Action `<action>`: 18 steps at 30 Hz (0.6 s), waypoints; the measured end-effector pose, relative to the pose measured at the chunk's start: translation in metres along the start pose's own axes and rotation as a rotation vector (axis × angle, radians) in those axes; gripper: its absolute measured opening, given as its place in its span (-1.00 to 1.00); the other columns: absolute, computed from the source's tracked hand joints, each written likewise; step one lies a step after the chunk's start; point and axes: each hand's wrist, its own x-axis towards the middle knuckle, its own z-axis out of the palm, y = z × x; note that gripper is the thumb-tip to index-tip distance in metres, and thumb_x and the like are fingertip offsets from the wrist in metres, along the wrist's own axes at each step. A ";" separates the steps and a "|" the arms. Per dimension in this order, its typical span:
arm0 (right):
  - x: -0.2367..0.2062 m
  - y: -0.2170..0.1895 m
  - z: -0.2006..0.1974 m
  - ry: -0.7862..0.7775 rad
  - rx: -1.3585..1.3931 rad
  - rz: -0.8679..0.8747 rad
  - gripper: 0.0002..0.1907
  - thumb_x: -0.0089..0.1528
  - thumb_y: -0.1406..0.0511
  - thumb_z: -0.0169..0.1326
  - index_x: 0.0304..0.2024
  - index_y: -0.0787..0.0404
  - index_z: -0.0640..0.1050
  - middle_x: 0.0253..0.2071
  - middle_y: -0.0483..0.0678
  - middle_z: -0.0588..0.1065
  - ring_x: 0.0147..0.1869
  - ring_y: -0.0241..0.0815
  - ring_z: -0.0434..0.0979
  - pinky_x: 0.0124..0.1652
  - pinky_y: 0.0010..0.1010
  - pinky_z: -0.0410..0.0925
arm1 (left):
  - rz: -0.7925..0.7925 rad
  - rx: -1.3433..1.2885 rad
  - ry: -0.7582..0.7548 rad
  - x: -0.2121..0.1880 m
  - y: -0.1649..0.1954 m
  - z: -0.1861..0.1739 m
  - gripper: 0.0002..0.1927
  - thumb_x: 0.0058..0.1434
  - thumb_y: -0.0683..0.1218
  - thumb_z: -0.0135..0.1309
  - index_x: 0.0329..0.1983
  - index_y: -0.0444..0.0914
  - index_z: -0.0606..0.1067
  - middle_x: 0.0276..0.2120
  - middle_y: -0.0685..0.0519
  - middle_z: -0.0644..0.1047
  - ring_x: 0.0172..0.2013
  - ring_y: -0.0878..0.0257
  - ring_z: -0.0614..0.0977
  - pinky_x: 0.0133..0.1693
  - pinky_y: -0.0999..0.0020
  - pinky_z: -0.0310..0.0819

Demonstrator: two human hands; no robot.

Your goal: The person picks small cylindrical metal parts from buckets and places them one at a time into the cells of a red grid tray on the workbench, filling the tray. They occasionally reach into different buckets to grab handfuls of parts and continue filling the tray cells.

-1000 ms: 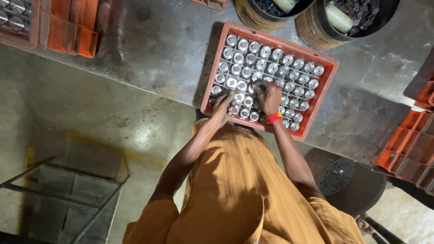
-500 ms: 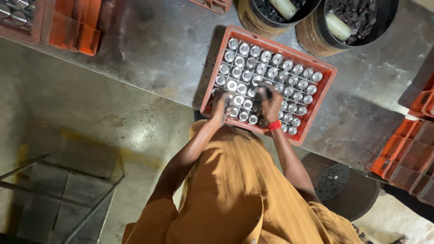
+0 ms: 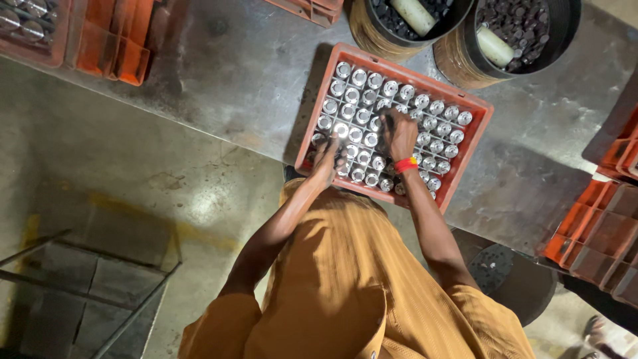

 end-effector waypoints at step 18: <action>-0.046 -0.012 0.013 -0.318 0.746 0.425 -0.71 0.37 0.21 0.14 0.08 0.17 0.66 -0.38 -0.15 0.57 -0.33 -0.38 0.41 -0.29 -0.46 0.28 | -0.205 0.227 -0.219 0.010 0.017 0.025 -0.59 0.37 0.16 -0.03 0.25 0.05 0.34 -0.56 0.20 0.34 -0.67 0.47 0.24 -0.66 0.57 0.01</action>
